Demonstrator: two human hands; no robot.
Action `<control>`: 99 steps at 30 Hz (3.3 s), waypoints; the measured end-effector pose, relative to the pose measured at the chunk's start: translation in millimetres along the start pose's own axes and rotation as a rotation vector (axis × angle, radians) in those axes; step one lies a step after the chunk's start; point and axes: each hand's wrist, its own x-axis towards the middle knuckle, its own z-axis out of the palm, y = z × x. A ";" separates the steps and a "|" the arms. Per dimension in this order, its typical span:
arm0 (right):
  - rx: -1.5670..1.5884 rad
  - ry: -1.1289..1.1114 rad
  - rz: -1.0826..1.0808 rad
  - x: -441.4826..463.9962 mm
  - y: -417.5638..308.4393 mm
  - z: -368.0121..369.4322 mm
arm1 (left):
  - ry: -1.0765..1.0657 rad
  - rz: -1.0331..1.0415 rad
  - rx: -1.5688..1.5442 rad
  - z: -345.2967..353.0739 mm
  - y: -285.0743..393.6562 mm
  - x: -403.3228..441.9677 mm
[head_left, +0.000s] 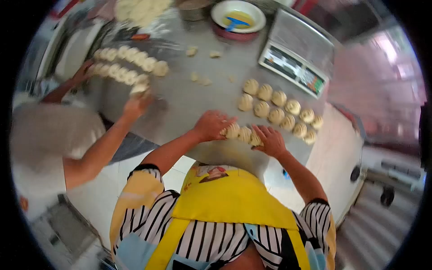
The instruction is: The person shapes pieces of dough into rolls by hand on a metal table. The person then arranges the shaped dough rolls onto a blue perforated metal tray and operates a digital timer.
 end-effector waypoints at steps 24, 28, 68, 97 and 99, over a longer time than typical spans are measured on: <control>0.169 -2.088 -0.183 -46.2 -289.0 87.0 | 0.445 -1.212 -1.623 118.5 445.8 -333.9; -0.074 -2.155 -0.543 -86.3 -370.3 154.9 | 0.795 -1.366 -1.695 142.0 533.9 -377.7; -0.725 -0.906 -2.377 -572.6 -1080.8 912.1 | 1.077 -2.975 -0.802 723.0 746.5 -1041.0; 0.025 -0.848 -0.265 -382.9 -430.8 391.6 | 0.401 -1.396 -0.043 559.1 645.6 -934.3; 0.038 -0.785 -0.263 -367.1 -339.3 404.5 | 0.301 -1.305 0.045 554.2 625.4 -877.2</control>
